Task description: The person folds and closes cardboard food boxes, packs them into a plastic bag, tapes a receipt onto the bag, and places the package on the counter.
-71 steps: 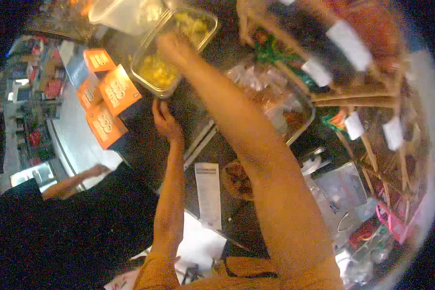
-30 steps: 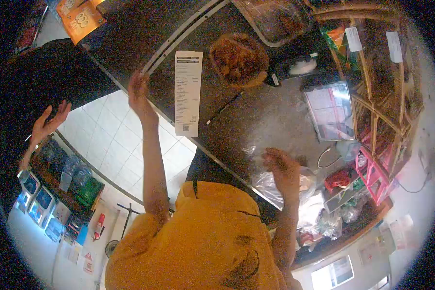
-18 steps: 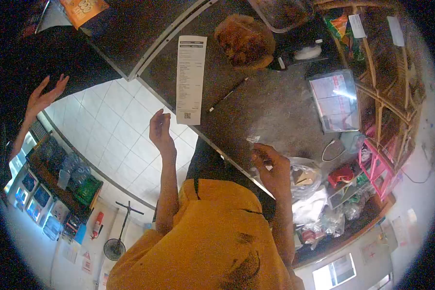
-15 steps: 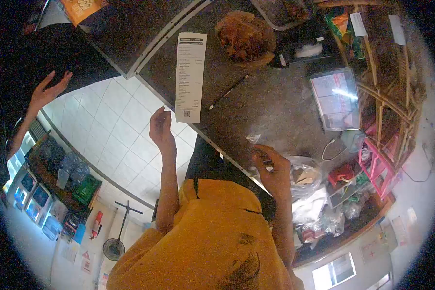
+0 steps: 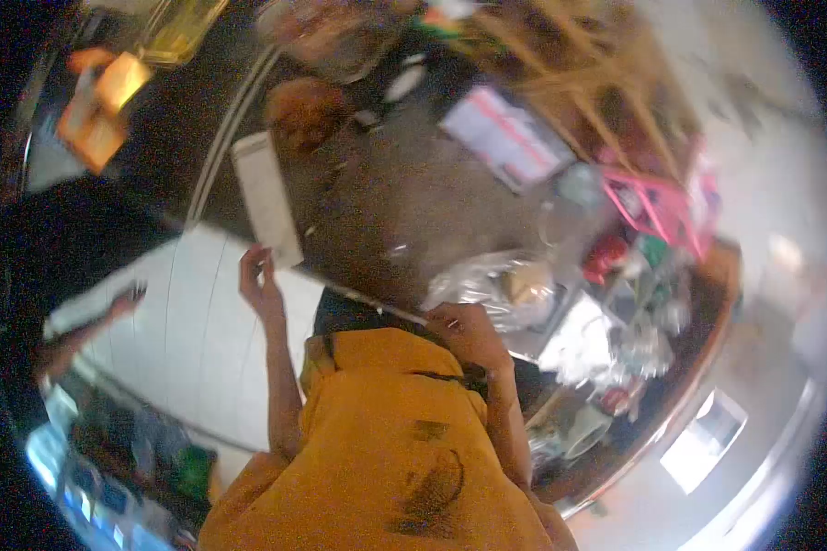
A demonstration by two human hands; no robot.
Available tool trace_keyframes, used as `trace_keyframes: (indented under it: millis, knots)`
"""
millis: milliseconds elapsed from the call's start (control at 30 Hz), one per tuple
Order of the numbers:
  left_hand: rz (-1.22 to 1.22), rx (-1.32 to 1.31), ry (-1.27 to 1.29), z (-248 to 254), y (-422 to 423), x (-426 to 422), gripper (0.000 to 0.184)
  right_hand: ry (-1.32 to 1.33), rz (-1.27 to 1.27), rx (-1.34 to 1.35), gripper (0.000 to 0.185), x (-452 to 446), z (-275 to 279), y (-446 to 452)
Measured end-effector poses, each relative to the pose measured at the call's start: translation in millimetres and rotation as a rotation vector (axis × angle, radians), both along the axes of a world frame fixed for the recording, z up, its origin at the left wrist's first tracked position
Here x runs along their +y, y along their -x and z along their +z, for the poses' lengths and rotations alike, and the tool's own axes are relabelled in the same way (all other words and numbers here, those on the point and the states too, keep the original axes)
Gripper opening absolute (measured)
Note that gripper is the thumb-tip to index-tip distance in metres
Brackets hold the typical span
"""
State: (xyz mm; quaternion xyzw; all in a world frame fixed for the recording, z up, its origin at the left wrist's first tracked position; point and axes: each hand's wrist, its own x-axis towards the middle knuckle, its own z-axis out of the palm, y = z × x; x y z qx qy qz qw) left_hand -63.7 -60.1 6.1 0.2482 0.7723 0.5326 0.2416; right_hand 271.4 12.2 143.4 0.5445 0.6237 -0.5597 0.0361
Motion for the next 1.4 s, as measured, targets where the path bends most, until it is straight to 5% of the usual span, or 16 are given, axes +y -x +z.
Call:
trace_keyframes:
  millis: [167, 300, 367, 467, 533, 667, 767, 867, 967, 1000, 1100, 1167, 1233, 1300, 1333, 1400]
  knots:
    - [-0.698, -0.07, -0.136, 63.7, -58.7, 70.2, 0.015, -0.386, -0.418, -0.371, 0.015, -48.8, 6.8, -88.5]
    - [-1.48, -0.213, -0.085, 101.7, -153.6, 95.1, 0.015, -0.475, -0.788, -0.194, 0.017, -75.9, -31.0, -96.9]
    - [-1.739, -0.549, 0.178, 86.7, -206.6, 86.2, 0.023, -0.397, -0.805, -0.055, 0.028, -93.6, -80.4, -107.1]
    - [-1.876, -0.332, 0.004, 38.3, -278.1, 64.0, 0.037, -0.461, -0.77, -0.289, 0.039, -115.5, -112.1, -142.4]
    - [-1.838, -0.114, -0.031, 19.7, -295.9, 53.5, 0.051, -0.457, -0.973, -0.201, 0.047, -120.4, -128.1, -170.0]
    - [-1.703, -0.068, 0.062, 2.5, -316.6, 45.9, 0.071, -0.623, -0.94, -0.225, 0.044, -92.9, -110.6, -186.1]
    - [-1.571, 0.025, -0.03, -34.0, -331.9, 36.9, 0.081, -0.878, -0.638, -0.423, 0.063, -58.5, -120.7, -191.8]
    - [-1.475, 0.094, -0.04, -21.9, -339.5, 63.9, 0.087, -0.824, -0.392, -0.707, 0.079, -47.7, -134.9, -198.7]
    - [-1.408, 0.038, 0.066, -30.7, -350.1, 77.8, 0.086, -0.985, -0.417, -0.723, 0.089, -36.1, -155.5, -215.4]
    - [-1.391, 0.066, 0.056, -34.4, -350.4, 76.1, 0.084, -0.781, -0.392, -0.704, 0.09, -33.5, -163.3, -226.9]
    - [-1.336, 0.068, 0.071, -33.4, -350.7, 71.0, 0.076, -0.673, -0.281, -0.707, 0.083, -27.4, -167.9, -233.3]
    - [-1.283, -0.047, 0.126, -24.1, -344.7, 69.6, 0.069, -0.742, -0.162, -0.564, 0.075, -19.4, -108.9, -196.2]
    - [-1.251, -0.115, 0.174, -33.1, -333.3, 73.7, 0.06, -0.953, -0.119, -0.422, 0.062, -30.9, -125.9, -189.6]
    - [-1.125, -0.456, 0.11, -17.0, -317.4, 78.6, 0.062, -0.808, -0.096, -0.326, 0.086, -43.3, -119.2, -174.9]
    - [-1.095, -0.306, 0.094, -49.2, -311.9, 72.5, 0.056, -0.784, -0.107, -0.231, 0.105, -50.3, -130.6, -173.6]
    - [-1.056, -0.426, 0.284, -29.6, -296.5, 70.6, 0.05, -0.583, -0.202, -0.155, 0.106, -53.5, -114.5, -170.0]
